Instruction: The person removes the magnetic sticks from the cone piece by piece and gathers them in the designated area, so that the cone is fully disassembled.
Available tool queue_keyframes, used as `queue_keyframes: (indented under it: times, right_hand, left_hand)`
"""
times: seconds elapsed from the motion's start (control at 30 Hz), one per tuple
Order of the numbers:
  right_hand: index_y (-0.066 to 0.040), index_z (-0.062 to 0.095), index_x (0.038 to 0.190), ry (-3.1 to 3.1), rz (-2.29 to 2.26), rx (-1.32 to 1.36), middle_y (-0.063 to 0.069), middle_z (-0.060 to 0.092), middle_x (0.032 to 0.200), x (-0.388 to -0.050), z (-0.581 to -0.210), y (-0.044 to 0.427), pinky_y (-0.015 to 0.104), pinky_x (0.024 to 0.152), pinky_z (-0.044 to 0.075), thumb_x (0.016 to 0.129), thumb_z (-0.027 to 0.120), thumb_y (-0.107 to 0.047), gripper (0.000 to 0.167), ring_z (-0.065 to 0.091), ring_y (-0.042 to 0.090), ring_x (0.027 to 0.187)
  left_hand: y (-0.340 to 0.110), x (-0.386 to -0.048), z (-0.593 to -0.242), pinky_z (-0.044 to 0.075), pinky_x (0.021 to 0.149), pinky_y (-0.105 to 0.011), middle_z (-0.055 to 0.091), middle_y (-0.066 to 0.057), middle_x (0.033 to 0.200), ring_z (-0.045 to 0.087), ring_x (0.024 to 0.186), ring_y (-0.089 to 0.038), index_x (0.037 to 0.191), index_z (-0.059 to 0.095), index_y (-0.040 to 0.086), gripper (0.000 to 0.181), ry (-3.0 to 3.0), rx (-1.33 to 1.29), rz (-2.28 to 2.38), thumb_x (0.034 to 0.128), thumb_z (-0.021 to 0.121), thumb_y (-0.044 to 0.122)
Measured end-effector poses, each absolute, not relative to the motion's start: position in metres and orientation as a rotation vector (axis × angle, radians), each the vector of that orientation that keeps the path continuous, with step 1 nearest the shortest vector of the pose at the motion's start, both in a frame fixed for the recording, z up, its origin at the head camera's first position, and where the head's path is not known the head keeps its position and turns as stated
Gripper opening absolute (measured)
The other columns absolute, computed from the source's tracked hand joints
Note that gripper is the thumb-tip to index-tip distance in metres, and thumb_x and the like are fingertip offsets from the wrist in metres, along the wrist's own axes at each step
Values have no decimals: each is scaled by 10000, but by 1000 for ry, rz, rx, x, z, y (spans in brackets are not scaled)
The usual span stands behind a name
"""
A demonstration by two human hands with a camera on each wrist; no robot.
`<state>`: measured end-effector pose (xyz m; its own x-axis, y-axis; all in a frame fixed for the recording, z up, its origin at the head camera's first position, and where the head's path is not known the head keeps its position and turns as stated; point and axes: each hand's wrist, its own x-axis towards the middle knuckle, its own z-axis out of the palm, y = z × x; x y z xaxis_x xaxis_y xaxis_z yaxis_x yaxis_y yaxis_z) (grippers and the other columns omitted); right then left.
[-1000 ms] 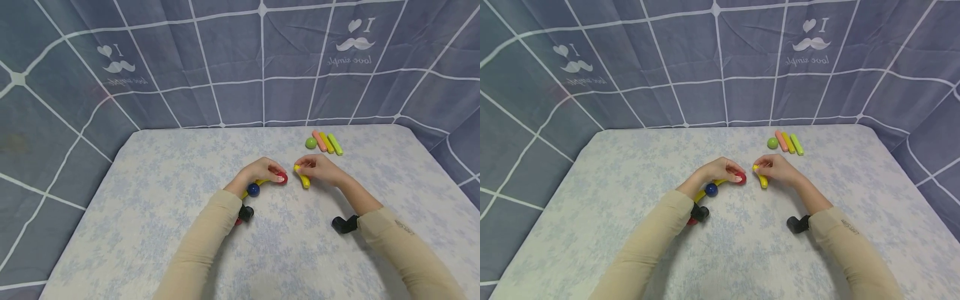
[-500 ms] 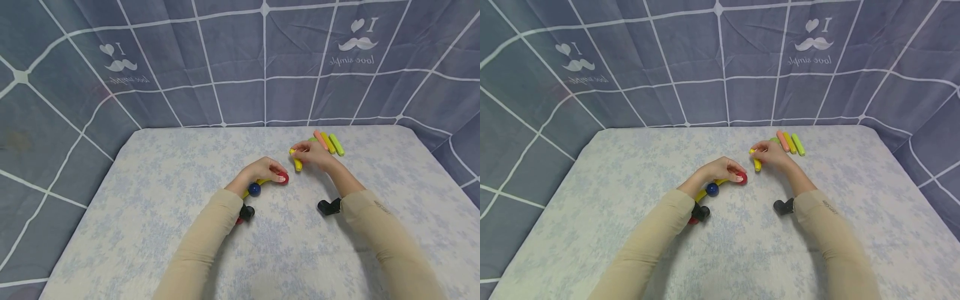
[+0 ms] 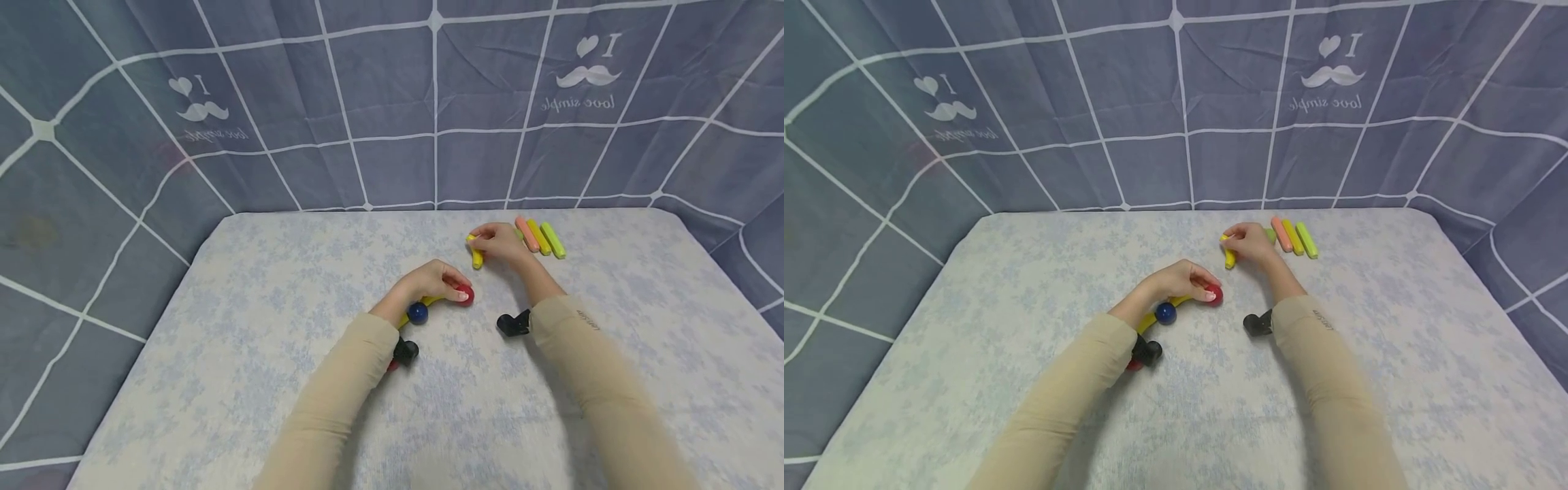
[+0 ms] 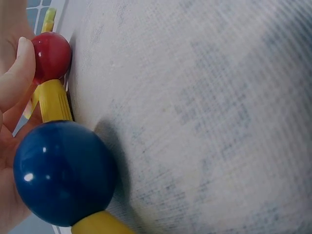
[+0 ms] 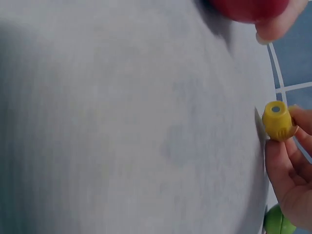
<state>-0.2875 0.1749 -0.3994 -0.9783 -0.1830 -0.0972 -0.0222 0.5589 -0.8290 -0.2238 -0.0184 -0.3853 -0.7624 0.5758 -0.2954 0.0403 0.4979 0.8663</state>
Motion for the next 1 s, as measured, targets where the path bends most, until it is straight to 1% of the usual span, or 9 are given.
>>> queue_keyframes:
  times: [0.27, 0.57, 0.67, 0.87, 1.0]
  right_hand:
    - [37, 601, 1143, 2709, -1336, -78, 143, 581, 939, -300, -401, 160, 184, 586, 437, 898, 602, -150, 308, 500, 100, 662]
    - [49, 629, 1091, 2806, -1285, -10, 140, 583, 891, -304, -404, 155, 174, 529, 410, 886, 621, -147, 284, 472, 72, 582]
    - [52, 634, 1078, 2820, -1297, 16, 145, 587, 897, -305, -404, 153, 178, 540, 405, 885, 623, -146, 277, 482, 93, 612]
    - [52, 638, 1081, 2832, -1305, 33, 166, 600, 931, -307, -403, 150, 198, 597, 390, 886, 615, -146, 279, 492, 157, 728]
    - [52, 624, 1110, 2783, -1357, 29, 172, 584, 964, -307, -404, 150, 177, 579, 408, 889, 605, -145, 297, 494, 128, 697]
  left_hand:
    - [-18, -226, -386, 425, 755, -171, 674, -96, 1039, 554, 852, -81, 1117, 673, 15, 301, 2193, 503, 1240, 832, 704, 106]
    - [-15, -224, -388, 433, 745, -173, 660, -113, 1063, 565, 867, -101, 1124, 667, 8, 299, 2155, 468, 1252, 836, 696, 80]
    - [-14, -224, -387, 435, 742, -179, 662, -105, 1059, 570, 874, -111, 1119, 673, 17, 297, 2173, 464, 1249, 832, 701, 89]
    - [-15, -224, -385, 440, 737, -178, 660, -111, 1068, 571, 875, -115, 1121, 671, 14, 294, 2173, 455, 1254, 835, 696, 78]
    - [-16, -224, -386, 429, 729, -168, 662, -121, 1060, 557, 845, -94, 1115, 670, 4, 291, 2173, 459, 1262, 833, 695, 71]
